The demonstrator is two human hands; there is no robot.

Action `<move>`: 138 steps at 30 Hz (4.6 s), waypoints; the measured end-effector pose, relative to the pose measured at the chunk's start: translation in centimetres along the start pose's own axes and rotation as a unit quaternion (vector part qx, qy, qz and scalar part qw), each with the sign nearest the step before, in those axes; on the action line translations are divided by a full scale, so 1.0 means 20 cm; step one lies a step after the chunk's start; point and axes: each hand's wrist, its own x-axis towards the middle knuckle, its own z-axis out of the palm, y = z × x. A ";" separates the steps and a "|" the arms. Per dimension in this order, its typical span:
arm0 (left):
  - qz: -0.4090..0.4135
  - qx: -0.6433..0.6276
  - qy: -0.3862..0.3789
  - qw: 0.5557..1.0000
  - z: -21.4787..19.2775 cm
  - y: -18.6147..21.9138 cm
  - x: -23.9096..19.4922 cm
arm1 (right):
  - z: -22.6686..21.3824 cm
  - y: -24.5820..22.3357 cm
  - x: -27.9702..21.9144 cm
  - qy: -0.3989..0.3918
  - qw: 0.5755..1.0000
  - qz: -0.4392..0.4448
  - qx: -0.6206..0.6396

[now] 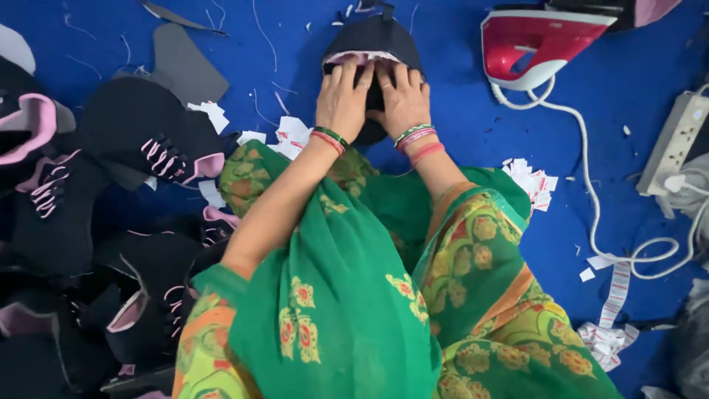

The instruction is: Ironing and preparing shoe upper components for assembly.

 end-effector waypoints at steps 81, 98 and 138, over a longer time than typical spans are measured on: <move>0.015 0.157 0.037 0.987 0.04 0.00 -0.01 | -0.73 -0.09 0.11 -0.190 0.977 0.088 -0.044; 0.033 0.119 0.010 0.992 -0.01 -0.03 0.00 | -0.64 -0.04 0.14 -0.176 0.983 0.058 -0.007; -0.126 -0.147 0.052 0.980 0.10 -0.19 -0.05 | -0.60 -0.08 0.18 -0.177 0.977 0.117 0.016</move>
